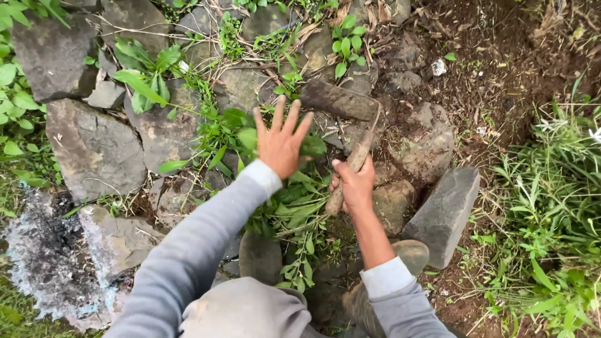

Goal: The person uses a hoe to loosen soil and remove weeds from a rocky, vegetated area. They repeatedly strike the ground, pull up weeds by hand, and clear debris from between stones.

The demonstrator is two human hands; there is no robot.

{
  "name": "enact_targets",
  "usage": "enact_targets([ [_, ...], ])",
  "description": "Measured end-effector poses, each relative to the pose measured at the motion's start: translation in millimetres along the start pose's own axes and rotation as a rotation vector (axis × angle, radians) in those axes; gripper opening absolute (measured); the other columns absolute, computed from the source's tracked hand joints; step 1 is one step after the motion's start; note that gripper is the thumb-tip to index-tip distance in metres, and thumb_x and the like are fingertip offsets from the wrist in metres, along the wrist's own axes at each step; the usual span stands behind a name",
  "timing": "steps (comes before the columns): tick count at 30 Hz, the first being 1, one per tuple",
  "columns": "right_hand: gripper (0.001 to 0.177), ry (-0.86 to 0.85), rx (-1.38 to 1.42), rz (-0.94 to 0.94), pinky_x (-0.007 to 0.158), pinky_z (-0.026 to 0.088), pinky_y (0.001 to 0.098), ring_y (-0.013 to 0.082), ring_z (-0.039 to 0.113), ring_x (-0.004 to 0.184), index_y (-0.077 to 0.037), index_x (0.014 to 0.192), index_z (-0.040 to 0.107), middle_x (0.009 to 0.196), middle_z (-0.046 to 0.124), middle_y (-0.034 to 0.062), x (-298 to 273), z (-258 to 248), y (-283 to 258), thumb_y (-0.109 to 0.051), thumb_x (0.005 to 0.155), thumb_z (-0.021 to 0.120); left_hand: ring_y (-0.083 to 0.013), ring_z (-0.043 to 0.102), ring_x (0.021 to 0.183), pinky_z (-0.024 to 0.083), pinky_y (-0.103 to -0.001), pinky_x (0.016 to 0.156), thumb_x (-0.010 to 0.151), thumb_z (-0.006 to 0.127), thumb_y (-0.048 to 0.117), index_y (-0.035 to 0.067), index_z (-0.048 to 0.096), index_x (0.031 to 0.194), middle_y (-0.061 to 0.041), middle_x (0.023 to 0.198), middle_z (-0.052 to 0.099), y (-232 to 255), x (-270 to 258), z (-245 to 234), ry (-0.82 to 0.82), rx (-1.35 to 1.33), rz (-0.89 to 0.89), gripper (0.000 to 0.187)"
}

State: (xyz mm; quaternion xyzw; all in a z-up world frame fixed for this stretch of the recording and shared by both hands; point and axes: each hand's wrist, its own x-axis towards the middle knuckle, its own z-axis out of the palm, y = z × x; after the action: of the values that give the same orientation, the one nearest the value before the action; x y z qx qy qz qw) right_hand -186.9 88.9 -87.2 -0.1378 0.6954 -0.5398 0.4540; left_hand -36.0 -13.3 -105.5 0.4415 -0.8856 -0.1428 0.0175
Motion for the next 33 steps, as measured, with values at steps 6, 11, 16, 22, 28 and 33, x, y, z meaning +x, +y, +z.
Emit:
enact_targets([
  [6, 0.033, -0.013, -0.03, 0.003, 0.036, 0.052, 0.0347, 0.015, 0.055, 0.04, -0.007, 0.106, 0.046, 0.062, 0.052, 0.006, 6, 0, 9, 0.0, 0.086, 0.071, -0.0348, 0.066, 0.098, 0.06, -0.049, 0.072, 0.095, 0.058, 0.021, 0.02, 0.05, 0.136, -0.01, 0.122, 0.055, -51, 6, 76, -0.003, 0.179, -0.223, 0.042],
  [11, 0.035, -0.037, -0.082, 0.001, 0.037, 0.053, 0.0334, 0.0138, 0.055, 0.04, -0.005, 0.111, 0.046, 0.063, 0.054, 0.0058, 5, 8, 14, 0.002, 0.086, 0.07, -0.0491, 0.071, 0.088, 0.059, -0.065, 0.079, 0.085, 0.064, 0.009, 0.012, 0.039, 0.131, -0.02, 0.122, 0.052, -96, 2, 107, -0.109, -0.308, -0.495, 0.053],
  [16, 0.032, -0.02, -0.067, -0.127, 0.036, 0.051, 0.0345, 0.0167, 0.053, 0.036, -0.004, 0.109, 0.045, 0.052, 0.051, 0.0086, 1, 15, 23, 0.0, 0.088, 0.068, -0.0446, 0.071, 0.102, 0.057, -0.058, 0.088, 0.082, 0.055, 0.017, 0.011, 0.064, 0.106, -0.018, 0.105, 0.068, -118, -9, 146, -0.189, -0.478, -0.471, 0.026],
  [22, 0.031, -0.034, -0.37, 0.002, 0.05, 0.055, 0.0283, 0.0136, 0.056, 0.049, -0.005, 0.122, 0.048, 0.068, 0.059, 0.0051, -15, 48, 5, -0.002, 0.095, 0.064, -0.0369, 0.071, 0.108, 0.056, -0.054, 0.094, 0.081, 0.059, 0.011, 0.015, 0.074, 0.115, -0.012, 0.104, 0.076, -146, -10, 184, -0.077, -0.718, -0.534, 0.037],
  [28, 0.029, -0.08, -0.41, -0.032, 0.049, 0.058, 0.0313, 0.015, 0.06, 0.047, -0.007, 0.117, 0.051, 0.069, 0.06, 0.0038, 12, 28, 20, -0.004, 0.093, 0.067, -0.044, 0.069, 0.106, 0.054, -0.059, 0.089, 0.089, 0.064, 0.02, 0.008, 0.076, 0.107, -0.02, 0.099, 0.076, -126, -17, 146, -0.01, -0.73, -0.589, 0.025],
  [33, 0.025, -0.078, -0.35, -0.123, 0.051, 0.056, 0.029, 0.0144, 0.058, 0.049, -0.007, 0.115, 0.048, 0.069, 0.058, 0.0038, -3, 38, 22, -0.001, 0.095, 0.063, -0.0399, 0.07, 0.105, 0.055, -0.056, 0.087, 0.087, 0.063, 0.022, 0.015, 0.077, 0.104, -0.014, 0.097, 0.077, -122, -20, 153, 0.002, -0.722, -0.612, 0.022],
])
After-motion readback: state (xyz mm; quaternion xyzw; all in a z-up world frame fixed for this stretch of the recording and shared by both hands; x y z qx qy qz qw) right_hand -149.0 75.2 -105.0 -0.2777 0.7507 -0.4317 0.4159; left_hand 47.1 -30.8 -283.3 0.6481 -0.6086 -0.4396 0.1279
